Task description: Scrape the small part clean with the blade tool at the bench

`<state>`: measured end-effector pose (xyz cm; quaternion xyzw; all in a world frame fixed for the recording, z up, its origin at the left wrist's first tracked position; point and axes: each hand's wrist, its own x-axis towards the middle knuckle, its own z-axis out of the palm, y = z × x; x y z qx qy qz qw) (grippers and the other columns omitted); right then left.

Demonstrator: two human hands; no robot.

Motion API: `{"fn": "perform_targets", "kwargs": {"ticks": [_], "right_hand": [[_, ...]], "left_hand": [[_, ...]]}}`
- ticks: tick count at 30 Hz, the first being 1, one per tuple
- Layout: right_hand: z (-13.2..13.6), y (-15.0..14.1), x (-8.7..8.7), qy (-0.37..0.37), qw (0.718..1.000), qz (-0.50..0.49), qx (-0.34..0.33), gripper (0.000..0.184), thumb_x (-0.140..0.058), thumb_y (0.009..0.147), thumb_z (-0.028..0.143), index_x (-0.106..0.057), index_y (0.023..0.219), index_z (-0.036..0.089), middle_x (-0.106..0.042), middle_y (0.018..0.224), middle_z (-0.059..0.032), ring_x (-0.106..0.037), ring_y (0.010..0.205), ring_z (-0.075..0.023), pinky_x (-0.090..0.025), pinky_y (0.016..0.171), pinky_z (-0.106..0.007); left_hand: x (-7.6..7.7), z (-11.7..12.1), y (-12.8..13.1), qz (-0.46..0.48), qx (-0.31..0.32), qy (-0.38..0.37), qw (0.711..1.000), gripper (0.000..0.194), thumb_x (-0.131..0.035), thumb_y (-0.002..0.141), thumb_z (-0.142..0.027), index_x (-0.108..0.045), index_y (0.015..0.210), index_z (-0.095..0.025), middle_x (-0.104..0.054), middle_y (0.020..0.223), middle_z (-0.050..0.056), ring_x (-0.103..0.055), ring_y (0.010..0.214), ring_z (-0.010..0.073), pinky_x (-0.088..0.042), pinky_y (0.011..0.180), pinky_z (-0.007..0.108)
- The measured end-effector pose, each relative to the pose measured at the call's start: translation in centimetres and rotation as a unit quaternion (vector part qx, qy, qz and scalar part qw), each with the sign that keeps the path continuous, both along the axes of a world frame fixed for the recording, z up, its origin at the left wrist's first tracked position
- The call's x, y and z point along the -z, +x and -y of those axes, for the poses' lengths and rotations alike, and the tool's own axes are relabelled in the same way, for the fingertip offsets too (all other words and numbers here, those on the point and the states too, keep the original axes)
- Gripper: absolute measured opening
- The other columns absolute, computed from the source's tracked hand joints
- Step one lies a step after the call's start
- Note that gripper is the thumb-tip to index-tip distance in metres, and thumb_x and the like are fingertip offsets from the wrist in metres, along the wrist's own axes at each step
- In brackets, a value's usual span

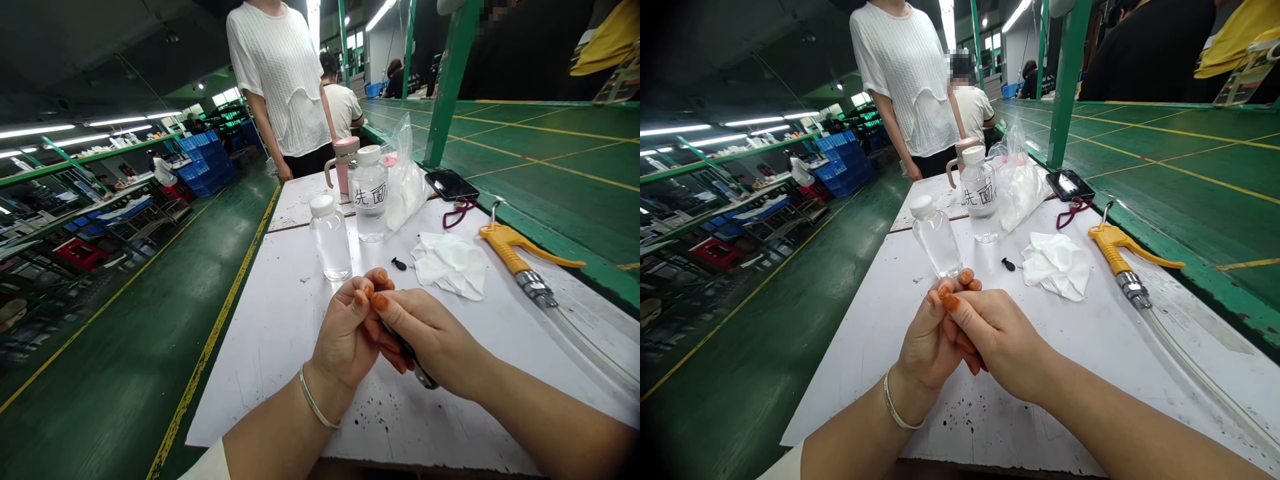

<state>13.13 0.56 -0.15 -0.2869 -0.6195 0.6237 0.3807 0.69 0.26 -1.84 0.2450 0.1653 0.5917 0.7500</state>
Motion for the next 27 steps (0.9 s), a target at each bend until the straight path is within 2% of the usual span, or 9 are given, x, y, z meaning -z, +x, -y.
{"fn": "perform_targets", "kwargs": {"ticks": [10, 19, 27], "right_hand": [[0.02, -0.37, 0.16, -0.003, 1.0, -0.014, 0.009, 0.056, -0.043, 0.1, 0.055, -0.049, 0.06, 0.017, -0.044, 0.045, 0.0043, -0.044, 0.038, -0.0065, -0.036, 0.039, -0.018], [-0.01, -0.15, 0.43, 0.116, 0.992, 0.038, 0.032, 0.056, -0.036, 0.105, 0.048, -0.048, 0.059, 0.016, -0.046, 0.043, 0.0045, -0.047, 0.04, -0.0046, -0.036, 0.042, -0.015], [0.09, -0.16, 0.49, 0.126, 0.99, 0.047, 0.033, 0.055, -0.037, 0.105, 0.048, -0.047, 0.06, 0.016, -0.046, 0.044, 0.005, -0.047, 0.041, -0.0045, -0.037, 0.044, -0.015]], "left_hand": [[0.4, -0.1, -0.1, 0.008, 0.003, 0.006, 1.0, 0.02, -0.081, 0.077, -0.034, -0.069, 0.074, -0.018, -0.061, 0.106, 0.002, -0.059, 0.101, 0.0132, -0.051, 0.093, 0.023], [0.01, -0.02, -0.17, 0.001, 0.018, 0.051, 0.999, 0.019, -0.079, 0.079, -0.033, -0.07, 0.074, -0.017, -0.058, 0.104, 0.001, -0.06, 0.098, 0.0116, -0.052, 0.096, 0.023], [-0.31, 0.07, -0.03, -0.009, 0.012, 0.03, 0.999, 0.021, -0.081, 0.076, -0.033, -0.068, 0.07, -0.017, -0.058, 0.101, 0.002, -0.059, 0.097, 0.0127, -0.052, 0.093, 0.024]]}}
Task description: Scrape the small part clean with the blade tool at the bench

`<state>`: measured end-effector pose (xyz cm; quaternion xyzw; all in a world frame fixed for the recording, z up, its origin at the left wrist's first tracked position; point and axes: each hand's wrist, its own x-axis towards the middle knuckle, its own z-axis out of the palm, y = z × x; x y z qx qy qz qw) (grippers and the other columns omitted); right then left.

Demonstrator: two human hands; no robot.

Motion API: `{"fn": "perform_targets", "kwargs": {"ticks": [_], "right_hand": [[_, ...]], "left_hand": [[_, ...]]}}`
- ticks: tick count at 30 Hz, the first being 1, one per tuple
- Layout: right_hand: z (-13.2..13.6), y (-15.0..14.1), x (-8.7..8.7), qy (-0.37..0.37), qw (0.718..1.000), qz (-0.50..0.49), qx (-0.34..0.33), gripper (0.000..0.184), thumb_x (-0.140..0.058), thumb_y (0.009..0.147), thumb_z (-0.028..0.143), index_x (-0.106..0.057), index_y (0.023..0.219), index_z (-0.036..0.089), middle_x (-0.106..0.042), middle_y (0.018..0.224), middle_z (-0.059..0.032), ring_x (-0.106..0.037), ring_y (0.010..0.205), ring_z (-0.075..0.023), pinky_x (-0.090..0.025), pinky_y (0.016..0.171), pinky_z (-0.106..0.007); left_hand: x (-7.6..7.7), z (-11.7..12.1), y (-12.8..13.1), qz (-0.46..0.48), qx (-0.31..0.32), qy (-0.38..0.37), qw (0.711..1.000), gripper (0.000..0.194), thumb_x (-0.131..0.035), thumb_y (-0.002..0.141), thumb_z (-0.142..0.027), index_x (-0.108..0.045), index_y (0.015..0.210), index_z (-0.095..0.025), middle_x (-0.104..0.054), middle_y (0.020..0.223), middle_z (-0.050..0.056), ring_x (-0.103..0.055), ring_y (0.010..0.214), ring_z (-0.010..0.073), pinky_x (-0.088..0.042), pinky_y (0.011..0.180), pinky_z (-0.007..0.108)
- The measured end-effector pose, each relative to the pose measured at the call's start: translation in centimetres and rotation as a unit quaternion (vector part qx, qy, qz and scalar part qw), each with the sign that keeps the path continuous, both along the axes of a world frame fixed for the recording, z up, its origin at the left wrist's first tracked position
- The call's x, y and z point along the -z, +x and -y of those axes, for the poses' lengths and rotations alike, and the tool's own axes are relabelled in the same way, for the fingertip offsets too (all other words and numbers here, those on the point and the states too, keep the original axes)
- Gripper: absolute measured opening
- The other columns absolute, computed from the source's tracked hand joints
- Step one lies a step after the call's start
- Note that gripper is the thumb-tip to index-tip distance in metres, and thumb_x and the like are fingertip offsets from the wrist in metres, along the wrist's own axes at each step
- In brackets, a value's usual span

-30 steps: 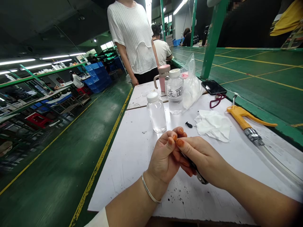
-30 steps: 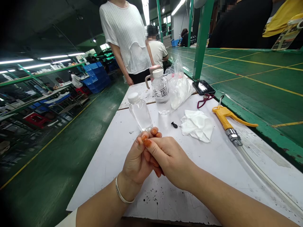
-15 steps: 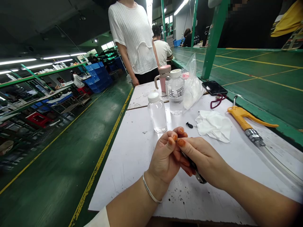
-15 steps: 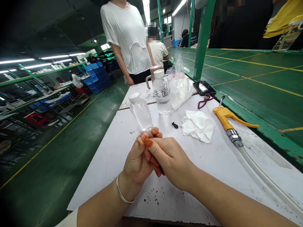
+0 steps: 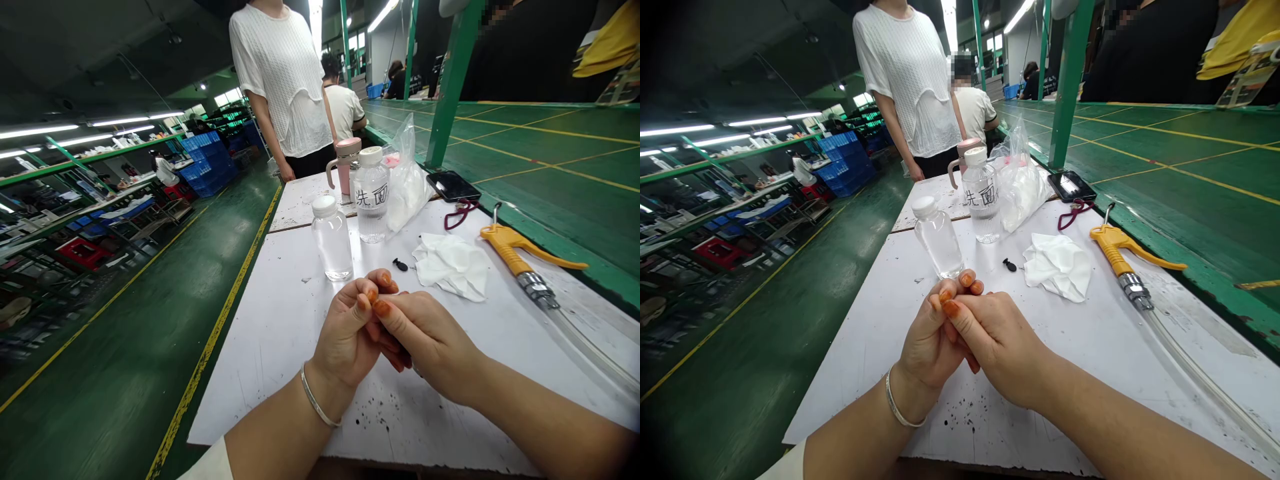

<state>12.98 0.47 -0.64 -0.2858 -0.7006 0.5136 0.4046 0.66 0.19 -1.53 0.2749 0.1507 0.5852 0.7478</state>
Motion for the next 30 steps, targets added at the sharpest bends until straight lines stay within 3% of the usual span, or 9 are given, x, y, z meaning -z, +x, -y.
{"fn": "perform_targets", "kwargs": {"ticks": [6, 10, 14, 15, 17, 22, 30], "right_hand": [[-0.1, 0.11, -0.14, -0.038, 0.998, -0.039, -0.03, 0.052, -0.038, 0.104, 0.048, -0.05, 0.063, 0.017, -0.044, 0.046, 0.0052, -0.044, 0.04, -0.0056, -0.035, 0.042, -0.016], [-0.21, 0.09, -0.27, -0.101, 0.99, -0.09, -0.046, 0.051, -0.041, 0.102, 0.05, -0.051, 0.064, 0.016, -0.042, 0.048, 0.0055, -0.044, 0.039, -0.0066, -0.035, 0.04, -0.018], [-0.35, -0.1, -0.19, -0.133, 0.983, -0.114, -0.055, 0.052, -0.044, 0.1, 0.051, -0.05, 0.063, 0.016, -0.041, 0.049, 0.0057, -0.043, 0.039, -0.0066, -0.034, 0.039, -0.018], [-0.38, -0.14, -0.18, -0.133, 0.983, -0.113, -0.053, 0.052, -0.044, 0.1, 0.052, -0.05, 0.063, 0.016, -0.041, 0.049, 0.0056, -0.043, 0.039, -0.0067, -0.034, 0.039, -0.018], [-0.44, -0.2, -0.19, -0.133, 0.984, -0.112, -0.047, 0.051, -0.044, 0.1, 0.052, -0.051, 0.064, 0.016, -0.042, 0.049, 0.0056, -0.043, 0.039, -0.0069, -0.033, 0.039, -0.018], [-0.5, -0.31, -0.27, -0.135, 0.982, -0.121, -0.044, 0.051, -0.044, 0.099, 0.051, -0.051, 0.063, 0.016, -0.041, 0.049, 0.006, -0.042, 0.037, -0.0071, -0.033, 0.038, -0.019], [-0.56, -0.31, -0.38, -0.136, 0.982, -0.123, -0.05, 0.053, -0.045, 0.099, 0.053, -0.048, 0.06, 0.016, -0.041, 0.048, 0.0057, -0.043, 0.037, -0.0071, -0.031, 0.038, -0.019]], "left_hand": [[0.08, -0.06, -0.12, 0.035, 0.004, -0.02, 0.999, 0.021, -0.078, 0.079, -0.035, -0.067, 0.073, -0.018, -0.059, 0.101, 0.001, -0.06, 0.096, 0.0123, -0.052, 0.096, 0.025], [-0.29, -0.2, -0.21, 0.043, -0.001, -0.048, 0.998, 0.037, -0.067, 0.088, -0.042, -0.058, 0.062, -0.017, -0.059, 0.092, 0.002, -0.062, 0.091, 0.0134, -0.054, 0.091, 0.025], [-0.6, -0.24, -0.34, -0.01, -0.023, -0.027, 0.999, 0.015, -0.078, 0.078, -0.027, -0.066, 0.08, -0.02, -0.061, 0.095, 0.0, -0.063, 0.092, 0.0133, -0.055, 0.088, 0.023], [-0.58, -0.25, -0.41, -0.022, -0.025, -0.013, 0.999, 0.017, -0.08, 0.076, -0.026, -0.067, 0.086, -0.021, -0.061, 0.096, 0.0, -0.063, 0.093, 0.0134, -0.055, 0.086, 0.023], [-0.4, -0.29, -0.58, -0.045, -0.024, 0.019, 0.999, 0.022, -0.08, 0.075, -0.03, -0.069, 0.091, -0.02, -0.062, 0.097, 0.001, -0.064, 0.087, 0.0128, -0.056, 0.08, 0.022], [0.25, -0.55, -0.93, -0.104, 0.0, 0.049, 0.993, 0.026, -0.076, 0.078, -0.04, -0.07, 0.094, -0.021, -0.064, 0.097, 0.001, -0.059, 0.047, 0.0085, -0.051, 0.039, 0.024], [0.04, -0.57, -0.93, -0.099, -0.014, 0.03, 0.995, 0.019, -0.08, 0.075, -0.032, -0.071, 0.087, -0.021, -0.066, 0.101, -0.001, -0.063, 0.049, 0.0079, -0.053, 0.04, 0.022]]}}
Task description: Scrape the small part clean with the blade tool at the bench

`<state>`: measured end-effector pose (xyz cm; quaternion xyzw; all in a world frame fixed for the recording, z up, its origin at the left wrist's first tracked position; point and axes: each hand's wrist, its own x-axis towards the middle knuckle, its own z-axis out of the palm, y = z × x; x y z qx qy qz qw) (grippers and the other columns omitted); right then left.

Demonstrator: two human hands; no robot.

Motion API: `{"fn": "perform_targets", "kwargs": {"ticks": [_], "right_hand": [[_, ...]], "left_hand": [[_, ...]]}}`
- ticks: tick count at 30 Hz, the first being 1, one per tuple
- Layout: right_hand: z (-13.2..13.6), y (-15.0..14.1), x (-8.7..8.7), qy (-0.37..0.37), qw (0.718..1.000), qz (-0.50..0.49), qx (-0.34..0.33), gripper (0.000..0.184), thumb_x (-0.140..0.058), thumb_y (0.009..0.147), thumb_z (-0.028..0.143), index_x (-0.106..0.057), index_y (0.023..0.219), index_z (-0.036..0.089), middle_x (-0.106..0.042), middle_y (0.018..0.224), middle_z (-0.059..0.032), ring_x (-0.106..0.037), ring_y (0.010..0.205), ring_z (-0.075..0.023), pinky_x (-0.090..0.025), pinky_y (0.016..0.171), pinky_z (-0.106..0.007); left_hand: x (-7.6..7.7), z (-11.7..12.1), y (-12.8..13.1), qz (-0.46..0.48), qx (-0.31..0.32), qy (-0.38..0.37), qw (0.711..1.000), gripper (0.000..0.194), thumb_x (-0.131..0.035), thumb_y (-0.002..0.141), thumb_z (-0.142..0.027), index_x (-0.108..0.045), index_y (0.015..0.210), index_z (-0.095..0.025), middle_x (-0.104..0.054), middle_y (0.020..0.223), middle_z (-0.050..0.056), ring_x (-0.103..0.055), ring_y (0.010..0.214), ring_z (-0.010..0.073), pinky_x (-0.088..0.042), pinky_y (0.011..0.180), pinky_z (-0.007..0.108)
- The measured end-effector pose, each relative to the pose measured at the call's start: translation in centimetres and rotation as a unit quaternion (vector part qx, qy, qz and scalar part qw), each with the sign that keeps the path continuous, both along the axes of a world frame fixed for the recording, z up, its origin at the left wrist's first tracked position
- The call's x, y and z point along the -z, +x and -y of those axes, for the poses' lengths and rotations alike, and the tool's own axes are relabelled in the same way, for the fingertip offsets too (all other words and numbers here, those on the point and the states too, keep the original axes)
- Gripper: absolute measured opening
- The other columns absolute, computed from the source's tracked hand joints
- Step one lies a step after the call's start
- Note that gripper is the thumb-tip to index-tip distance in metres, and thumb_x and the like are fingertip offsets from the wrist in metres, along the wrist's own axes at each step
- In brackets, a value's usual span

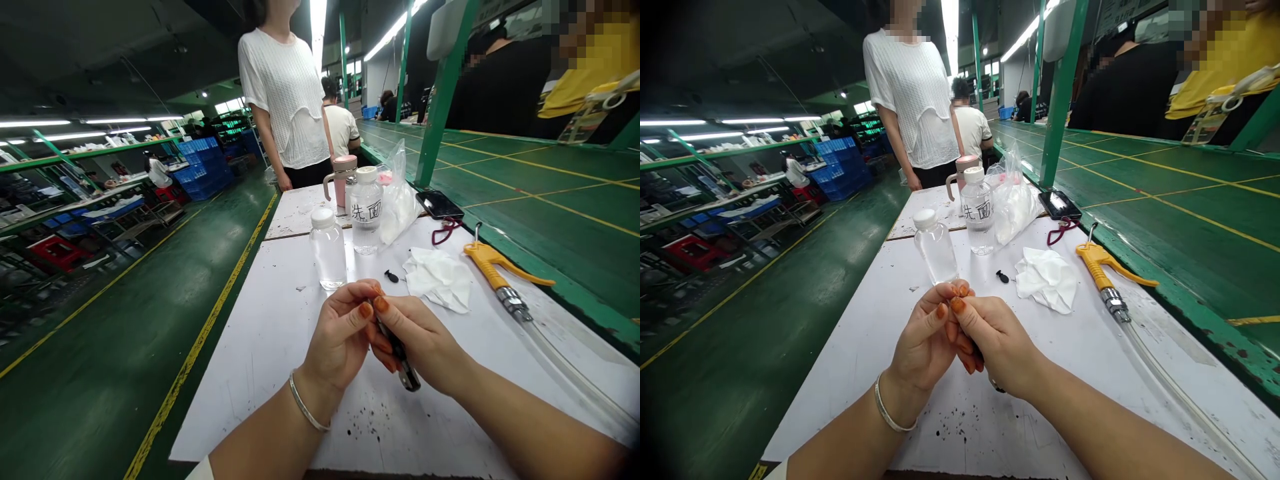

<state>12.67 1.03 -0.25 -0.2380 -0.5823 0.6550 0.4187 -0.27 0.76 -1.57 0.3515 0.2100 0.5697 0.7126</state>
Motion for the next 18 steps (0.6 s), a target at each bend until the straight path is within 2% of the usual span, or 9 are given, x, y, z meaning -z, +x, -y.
{"fn": "perform_targets", "kwargs": {"ticks": [7, 14, 18], "right_hand": [[-0.27, 0.26, 0.56, -0.039, 0.997, -0.042, -0.056, 0.054, -0.045, 0.1, 0.051, -0.053, 0.061, 0.015, -0.045, 0.045, 0.0044, -0.048, 0.036, -0.0092, -0.034, 0.036, -0.019], [-0.35, 0.3, 0.89, -0.064, 0.993, -0.058, -0.075, 0.056, -0.045, 0.1, 0.052, -0.055, 0.06, 0.013, -0.047, 0.042, 0.0029, -0.05, 0.034, -0.0099, -0.037, 0.035, -0.018], [-0.39, 0.3, 0.89, -0.082, 0.99, -0.072, -0.087, 0.057, -0.045, 0.099, 0.053, -0.056, 0.061, 0.013, -0.048, 0.042, 0.0025, -0.051, 0.034, -0.0104, -0.038, 0.034, -0.018]], "left_hand": [[-0.11, 0.12, 0.04, 0.01, 0.022, -0.006, 1.0, 0.018, -0.079, 0.076, -0.031, -0.072, 0.089, -0.021, -0.072, 0.089, 0.0, -0.063, 0.042, 0.0124, -0.053, 0.037, 0.025], [-0.39, 0.19, 0.17, 0.012, 0.01, -0.018, 1.0, 0.021, -0.081, 0.073, -0.03, -0.072, 0.089, -0.019, -0.073, 0.086, 0.0, -0.06, 0.042, 0.0098, -0.053, 0.041, 0.024], [-0.27, 0.25, 0.11, 0.001, 0.018, -0.019, 1.0, 0.023, -0.08, 0.074, -0.032, -0.071, 0.092, -0.02, -0.07, 0.074, -0.001, -0.061, 0.041, 0.0127, -0.05, 0.042, 0.025]]}}
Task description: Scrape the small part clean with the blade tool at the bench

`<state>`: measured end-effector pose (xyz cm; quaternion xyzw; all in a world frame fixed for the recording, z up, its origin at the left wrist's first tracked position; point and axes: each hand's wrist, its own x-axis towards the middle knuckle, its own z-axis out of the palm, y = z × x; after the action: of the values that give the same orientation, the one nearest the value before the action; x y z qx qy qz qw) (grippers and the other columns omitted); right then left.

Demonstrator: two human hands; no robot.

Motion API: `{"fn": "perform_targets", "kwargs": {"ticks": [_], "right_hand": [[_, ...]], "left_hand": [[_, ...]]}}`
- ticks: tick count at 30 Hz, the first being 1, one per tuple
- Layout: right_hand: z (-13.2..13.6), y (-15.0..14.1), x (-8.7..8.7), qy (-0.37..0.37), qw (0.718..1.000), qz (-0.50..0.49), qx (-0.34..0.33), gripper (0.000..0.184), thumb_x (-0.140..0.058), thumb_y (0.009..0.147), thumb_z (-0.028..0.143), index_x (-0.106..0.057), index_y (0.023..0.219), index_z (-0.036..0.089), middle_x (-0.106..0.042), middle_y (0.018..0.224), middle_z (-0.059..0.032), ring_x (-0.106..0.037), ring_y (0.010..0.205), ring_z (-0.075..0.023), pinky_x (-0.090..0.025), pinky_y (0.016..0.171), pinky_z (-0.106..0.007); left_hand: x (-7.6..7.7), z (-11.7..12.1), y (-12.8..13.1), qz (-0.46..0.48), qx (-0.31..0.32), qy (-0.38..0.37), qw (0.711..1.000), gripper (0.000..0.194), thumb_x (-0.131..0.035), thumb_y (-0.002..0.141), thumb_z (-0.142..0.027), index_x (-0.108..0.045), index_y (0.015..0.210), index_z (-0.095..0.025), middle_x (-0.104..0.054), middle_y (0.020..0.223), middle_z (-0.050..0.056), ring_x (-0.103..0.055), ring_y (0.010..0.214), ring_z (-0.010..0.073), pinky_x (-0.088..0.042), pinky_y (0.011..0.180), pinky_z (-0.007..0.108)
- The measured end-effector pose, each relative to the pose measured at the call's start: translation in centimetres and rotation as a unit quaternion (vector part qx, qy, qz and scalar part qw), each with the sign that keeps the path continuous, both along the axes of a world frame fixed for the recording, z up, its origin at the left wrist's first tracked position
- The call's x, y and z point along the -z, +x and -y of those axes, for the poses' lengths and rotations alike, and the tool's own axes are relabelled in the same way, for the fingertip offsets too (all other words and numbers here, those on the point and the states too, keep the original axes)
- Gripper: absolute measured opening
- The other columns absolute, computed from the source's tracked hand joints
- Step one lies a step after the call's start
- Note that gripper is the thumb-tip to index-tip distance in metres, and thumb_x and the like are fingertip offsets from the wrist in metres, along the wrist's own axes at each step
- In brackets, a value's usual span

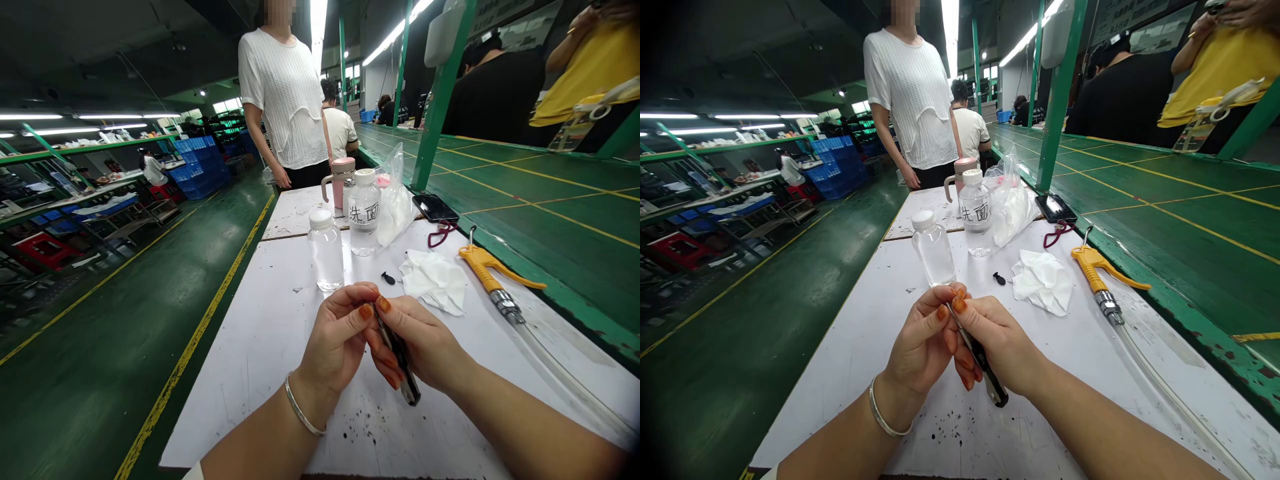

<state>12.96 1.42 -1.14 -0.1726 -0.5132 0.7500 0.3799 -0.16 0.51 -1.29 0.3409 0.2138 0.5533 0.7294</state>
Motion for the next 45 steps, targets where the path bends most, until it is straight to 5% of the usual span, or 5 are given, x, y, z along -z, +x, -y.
{"fn": "perform_targets", "kwargs": {"ticks": [4, 9, 23, 27, 45], "right_hand": [[-0.2, 0.3, 0.0, -0.043, 0.997, -0.036, -0.051, 0.056, -0.046, 0.098, 0.053, -0.059, 0.062, 0.012, -0.04, 0.037, 0.0056, -0.048, 0.029, -0.0105, -0.037, 0.031, -0.017], [-0.6, 0.8, 0.1, -0.122, 0.973, -0.081, -0.177, 0.066, -0.041, 0.095, 0.065, -0.06, 0.062, 0.011, -0.031, 0.03, 0.0085, -0.036, 0.018, -0.009, -0.028, 0.023, -0.015], [-1.4, 0.6, 1.9, -0.092, 0.896, -0.253, -0.353, 0.077, -0.027, 0.098, 0.069, -0.065, 0.068, 0.009, -0.035, 0.028, 0.0064, -0.043, 0.017, -0.0107, -0.038, 0.024, -0.015], [-1.4, 0.1, 2.2, -0.048, 0.869, -0.328, -0.366, 0.08, -0.017, 0.102, 0.062, -0.067, 0.075, 0.006, -0.038, 0.032, 0.0055, -0.045, 0.019, -0.0103, -0.038, 0.025, -0.014], [-0.9, -0.6, 1.8, -0.02, 0.856, -0.381, -0.349, 0.088, 0.001, 0.102, 0.054, -0.065, 0.079, 0.002, -0.037, 0.042, 0.0039, -0.044, 0.026, -0.0097, -0.036, 0.025, -0.014]], "left_hand": [[0.0, 0.1, 0.0, -0.003, -0.012, 0.005, 1.0, 0.022, -0.08, 0.075, -0.034, -0.073, 0.091, -0.021, -0.066, 0.064, -0.002, -0.063, 0.053, 0.0132, -0.054, 0.058, 0.027], [-0.3, 0.2, 0.1, -0.006, -0.027, 0.027, 0.999, 0.016, -0.083, 0.073, -0.03, -0.075, 0.082, -0.019, -0.066, 0.092, 0.002, -0.062, 0.086, 0.0132, -0.05, 0.084, 0.025], [-0.7, 0.4, 0.0, -0.001, 0.012, 0.067, 0.998, 0.008, -0.079, 0.076, -0.025, -0.073, 0.075, -0.02, -0.054, 0.082, 0.001, -0.05, 0.074, 0.0106, -0.041, 0.075, 0.025], [-0.6, 0.5, -0.1, 0.015, 0.021, 0.064, 0.998, 0.006, -0.079, 0.076, -0.021, -0.073, 0.075, -0.02, -0.055, 0.083, 0.0, -0.052, 0.076, 0.0103, -0.041, 0.076, 0.024], [-0.3, 0.3, -0.2, 0.023, 0.03, 0.082, 0.996, 0.004, -0.077, 0.078, -0.017, -0.074, 0.076, -0.019, -0.056, 0.084, 0.0, -0.052, 0.077, 0.0083, -0.042, 0.075, 0.021]]}}
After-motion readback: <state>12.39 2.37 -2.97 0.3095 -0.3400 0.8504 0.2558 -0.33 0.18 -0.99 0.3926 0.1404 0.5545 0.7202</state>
